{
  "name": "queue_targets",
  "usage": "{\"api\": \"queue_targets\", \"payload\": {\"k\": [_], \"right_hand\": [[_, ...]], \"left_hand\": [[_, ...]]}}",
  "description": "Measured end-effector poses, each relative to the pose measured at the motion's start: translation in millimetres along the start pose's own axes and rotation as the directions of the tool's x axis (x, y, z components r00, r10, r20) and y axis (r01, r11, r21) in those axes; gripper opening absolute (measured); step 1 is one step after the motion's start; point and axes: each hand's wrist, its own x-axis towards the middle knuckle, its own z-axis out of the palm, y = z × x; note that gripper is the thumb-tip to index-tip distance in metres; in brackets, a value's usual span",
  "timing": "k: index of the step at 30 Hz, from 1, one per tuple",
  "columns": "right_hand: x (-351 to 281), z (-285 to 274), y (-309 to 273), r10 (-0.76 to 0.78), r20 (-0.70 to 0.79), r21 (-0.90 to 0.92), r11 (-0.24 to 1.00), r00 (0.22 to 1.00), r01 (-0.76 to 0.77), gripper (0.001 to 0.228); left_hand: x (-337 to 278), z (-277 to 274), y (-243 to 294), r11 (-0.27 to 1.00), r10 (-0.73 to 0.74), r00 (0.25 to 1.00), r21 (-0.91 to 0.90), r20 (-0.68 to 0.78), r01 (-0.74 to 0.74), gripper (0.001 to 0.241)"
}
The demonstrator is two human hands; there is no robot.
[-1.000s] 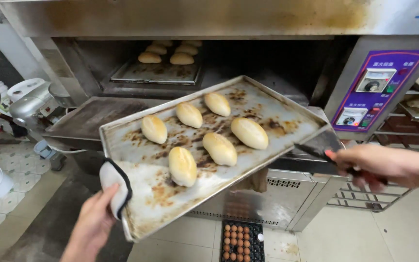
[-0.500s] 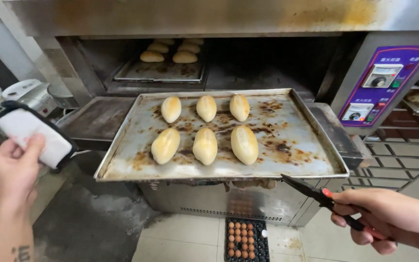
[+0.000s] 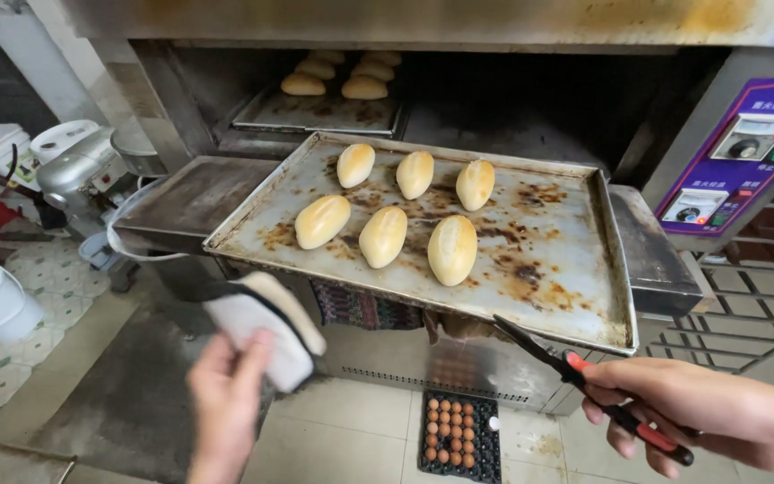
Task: Piping toppings onto buns, removing trays of baked bread from an industrial oven using pliers, and frying donuts in a pan using chopsticks.
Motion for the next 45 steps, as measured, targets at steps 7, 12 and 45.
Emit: {"api": "queue_targets", "payload": {"k": [7,12,45], "right_hand": [[56.2,-90.8,25.8,-0.161,0.039,-0.231,0.959,0.986,0.166,0.050],[92.9,-200.0,17.2,-0.307,-0.214,-0.094,0.951,0.927,0.293,0.059],[158.5,-324.2,74.3,-0.148,-0.142,-0.273,0.956,0.979,0.105,0.066]], "left_hand": [[-46.6,104.4,-24.9,0.895,-0.356,0.933,-0.266,0.055,0.357,0.042],[-54.4,163.8,-46.8,0.747,-0.392,0.914,-0.543,0.106,0.384,0.030],[-109.1,199.5,-12.8,0.744,-0.444,0.886,-0.496,0.135,0.449,0.031]]}}
